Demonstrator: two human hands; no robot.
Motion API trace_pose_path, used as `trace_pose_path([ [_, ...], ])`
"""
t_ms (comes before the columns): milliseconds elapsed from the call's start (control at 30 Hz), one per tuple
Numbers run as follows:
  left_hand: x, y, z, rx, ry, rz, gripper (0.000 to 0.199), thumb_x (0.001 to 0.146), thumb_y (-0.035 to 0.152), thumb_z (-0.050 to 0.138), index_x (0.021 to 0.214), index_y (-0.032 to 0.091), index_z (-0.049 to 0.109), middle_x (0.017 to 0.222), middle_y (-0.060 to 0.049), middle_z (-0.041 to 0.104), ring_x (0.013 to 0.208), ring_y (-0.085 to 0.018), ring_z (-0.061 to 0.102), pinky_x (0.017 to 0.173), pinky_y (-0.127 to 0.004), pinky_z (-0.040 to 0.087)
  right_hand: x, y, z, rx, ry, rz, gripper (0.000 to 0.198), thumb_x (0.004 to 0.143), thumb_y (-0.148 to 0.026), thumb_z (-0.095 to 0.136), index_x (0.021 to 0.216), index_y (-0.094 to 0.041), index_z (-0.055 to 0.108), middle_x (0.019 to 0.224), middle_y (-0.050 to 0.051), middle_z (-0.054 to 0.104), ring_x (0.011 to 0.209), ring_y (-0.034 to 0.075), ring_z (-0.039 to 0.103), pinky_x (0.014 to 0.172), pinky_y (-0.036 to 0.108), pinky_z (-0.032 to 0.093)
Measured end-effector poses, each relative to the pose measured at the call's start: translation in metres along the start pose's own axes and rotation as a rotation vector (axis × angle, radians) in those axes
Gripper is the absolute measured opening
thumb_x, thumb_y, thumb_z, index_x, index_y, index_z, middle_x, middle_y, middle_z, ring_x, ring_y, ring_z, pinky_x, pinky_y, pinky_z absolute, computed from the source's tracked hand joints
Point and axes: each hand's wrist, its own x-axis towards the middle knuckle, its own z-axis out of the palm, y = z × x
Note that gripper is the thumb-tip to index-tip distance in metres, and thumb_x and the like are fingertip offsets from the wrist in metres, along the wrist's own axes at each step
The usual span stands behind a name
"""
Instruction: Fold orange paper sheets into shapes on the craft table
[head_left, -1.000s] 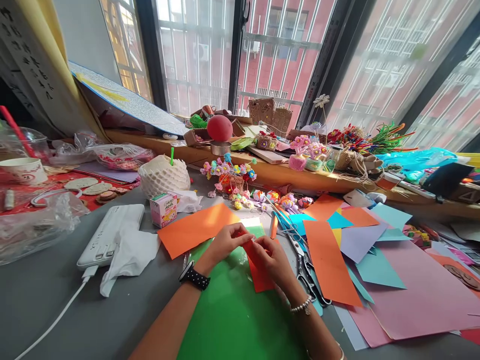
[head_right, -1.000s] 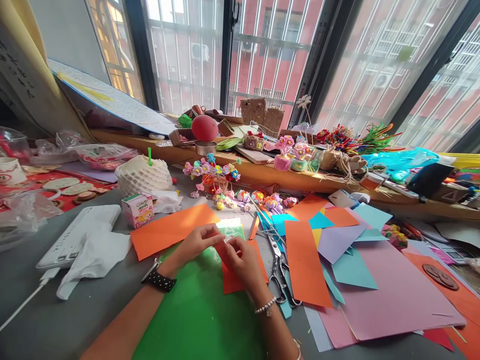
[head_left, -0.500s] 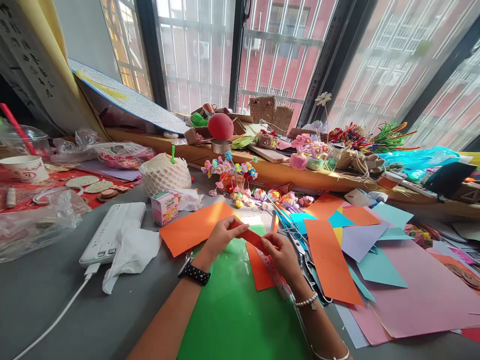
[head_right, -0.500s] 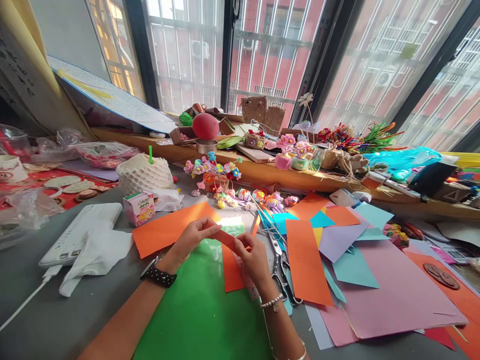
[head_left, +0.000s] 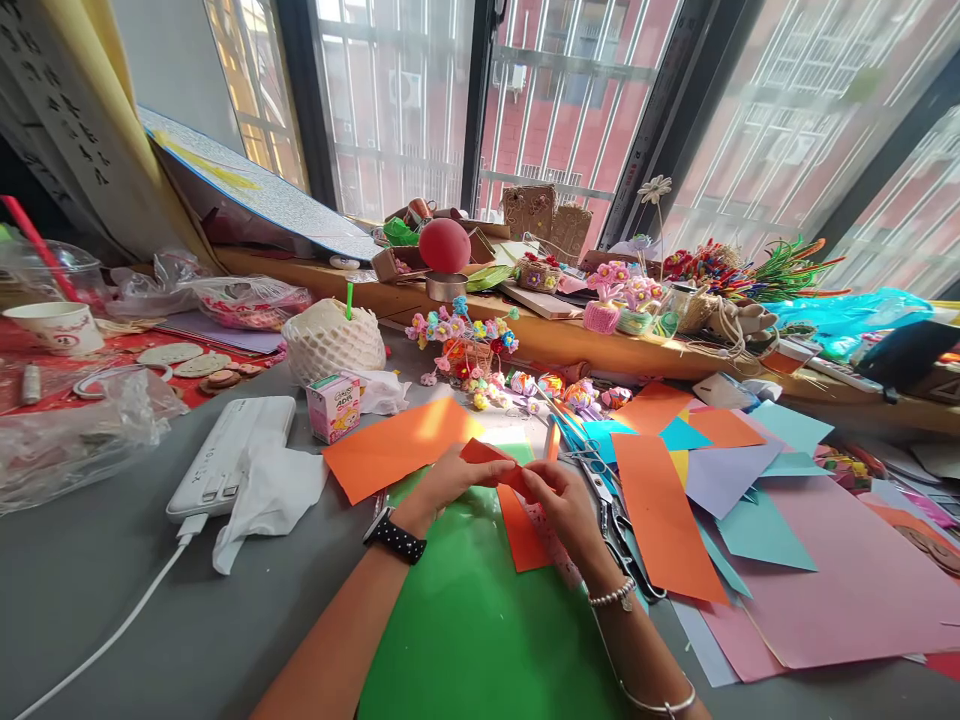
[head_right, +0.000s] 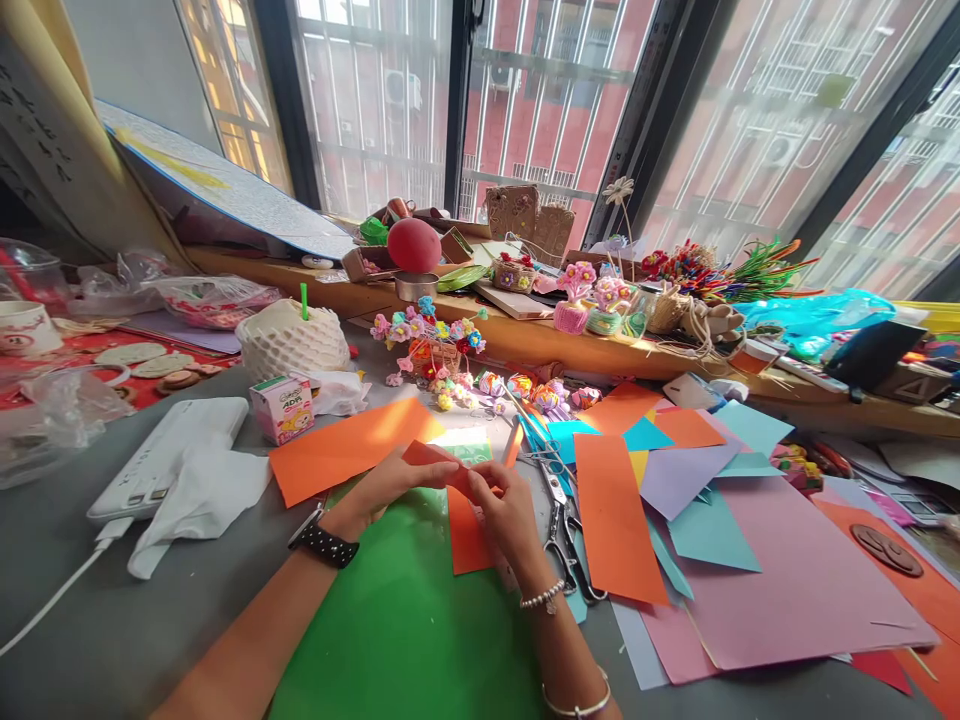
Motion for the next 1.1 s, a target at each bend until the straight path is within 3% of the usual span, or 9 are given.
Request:
trace_pose_path([
  [267, 0.0031, -0.0024, 0.0002, 0.145, 0.227, 0.029, 0.028, 0.051, 0.039, 0.070, 0.056, 0.013, 0.062, 0.055, -0.002, 0.060, 0.058, -0.015, 0.056, 0.061, -0.026, 0.043, 0.0007, -0.0001, 0.0012, -0.117, 0.042, 0.063, 0.021, 0.074, -0.033, 0.048, 0.069, -0.017, 0.061, 0.062, 0.002, 0.061, 0.053, 0.014, 0.054, 0.052, 0.024, 0.040],
  [633, 0.0056, -0.0075, -0.0014, 0.144, 0.285, 0.084, 0.031, 0.051, 0.041, 0.069, 0.059, 0.012, 0.062, 0.055, -0.002, 0.058, 0.057, -0.015, 0.054, 0.053, -0.024, 0.041, 0.0005, -0.0024, -0.0015, -0.138, 0.085, 0.049, 0.023, 0.074, -0.030, 0.047, 0.063, -0.017, 0.062, 0.061, 0.003, 0.063, 0.055, 0.014, 0.055, 0.054, 0.023, 0.041],
  [933, 0.0085, -0.0088, -0.0051, 0.143, 0.351, 0.134, 0.032, 0.053, 0.038, 0.068, 0.067, 0.011, 0.065, 0.060, -0.003, 0.061, 0.061, -0.016, 0.055, 0.061, -0.026, 0.044, 0.0010, -0.0012, -0.0015, -0.097, 0.099, 0.076, 0.021, 0.071, -0.029, 0.047, 0.060, -0.017, 0.060, 0.058, 0.002, 0.061, 0.053, 0.013, 0.052, 0.051, 0.023, 0.040],
  [1100, 0.0087, -0.0044, -0.0077, -0.063, 0.470, 0.129, 0.031, 0.051, 0.038, 0.070, 0.065, 0.012, 0.061, 0.061, -0.001, 0.060, 0.059, -0.014, 0.055, 0.060, -0.026, 0.046, 0.0018, 0.0007, -0.0049, -0.071, 0.142, 0.106, 0.019, 0.072, -0.030, 0.048, 0.067, -0.017, 0.061, 0.062, 0.003, 0.062, 0.058, 0.015, 0.056, 0.056, 0.026, 0.043],
])
